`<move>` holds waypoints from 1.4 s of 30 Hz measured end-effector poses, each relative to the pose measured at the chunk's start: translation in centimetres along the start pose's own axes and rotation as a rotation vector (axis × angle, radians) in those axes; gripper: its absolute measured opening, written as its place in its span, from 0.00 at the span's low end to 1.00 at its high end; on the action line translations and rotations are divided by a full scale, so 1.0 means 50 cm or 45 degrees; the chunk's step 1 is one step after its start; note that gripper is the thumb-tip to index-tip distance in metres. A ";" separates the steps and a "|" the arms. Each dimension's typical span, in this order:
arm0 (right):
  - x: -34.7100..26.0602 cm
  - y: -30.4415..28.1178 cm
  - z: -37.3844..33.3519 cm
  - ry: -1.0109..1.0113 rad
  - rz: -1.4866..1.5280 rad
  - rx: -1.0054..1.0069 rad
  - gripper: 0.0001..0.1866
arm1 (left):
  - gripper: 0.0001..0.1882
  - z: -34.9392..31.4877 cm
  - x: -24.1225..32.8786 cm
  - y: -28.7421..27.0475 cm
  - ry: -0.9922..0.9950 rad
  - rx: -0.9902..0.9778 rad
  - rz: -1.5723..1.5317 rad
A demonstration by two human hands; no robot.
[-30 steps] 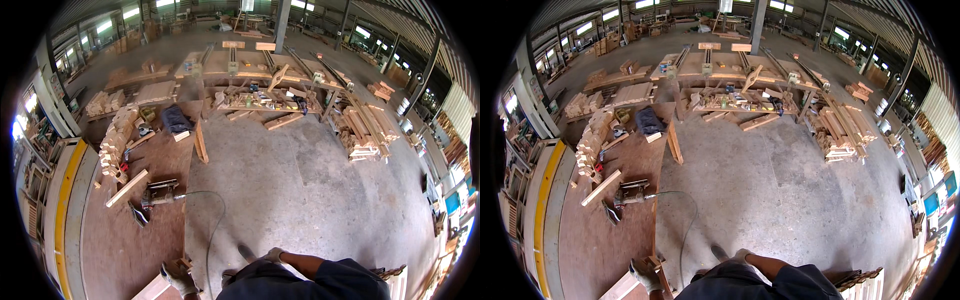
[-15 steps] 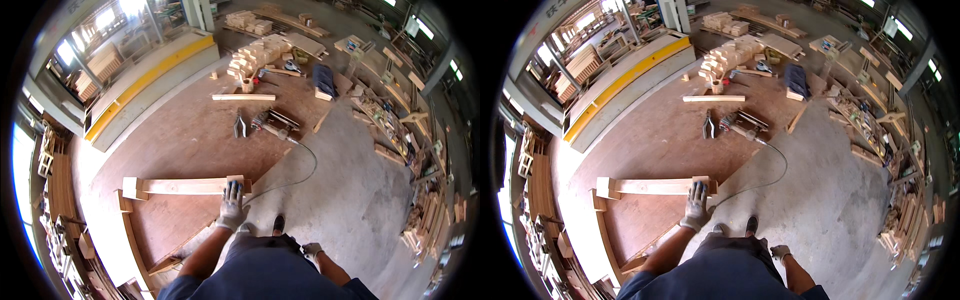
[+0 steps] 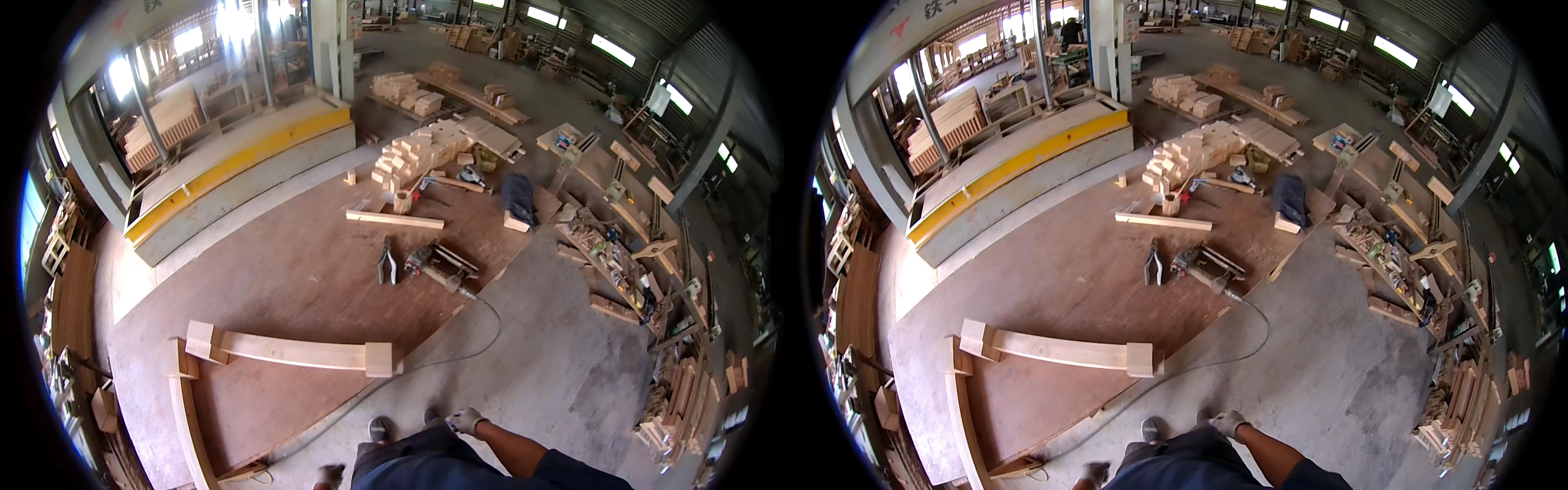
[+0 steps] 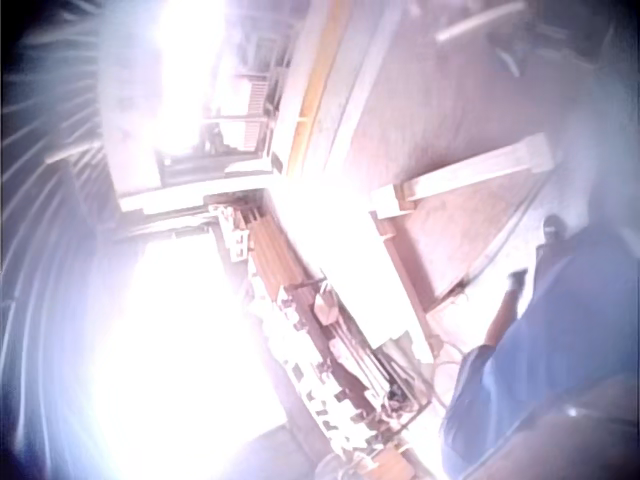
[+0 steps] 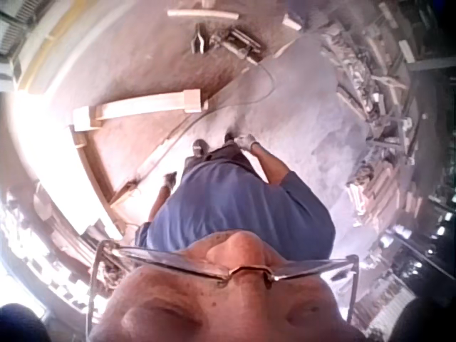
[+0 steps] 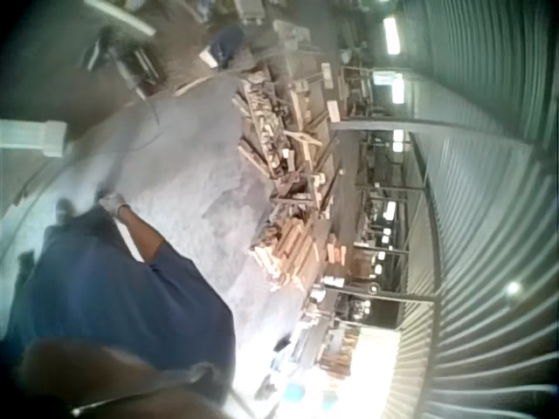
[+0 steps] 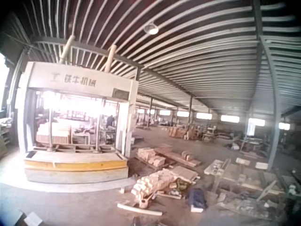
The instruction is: The person selects wooden frame components from a pile, places them on a workbench, and uses a nail gun to fasten them together. They then apply glue to the joints and press the pieces to assemble the frame.
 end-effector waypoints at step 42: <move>-0.600 -0.380 0.303 -0.741 -0.113 0.445 0.10 | 0.27 -0.247 -0.114 0.142 0.066 0.445 -0.206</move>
Point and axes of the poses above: each hand's wrist, its own z-axis towards the middle knuckle, its own y-axis out of the palm, x = y × z, the point moved 10 cm from there along z, towards the middle knuckle, and after that the axes turned 5 degrees about -z, right-handed, at the moved point
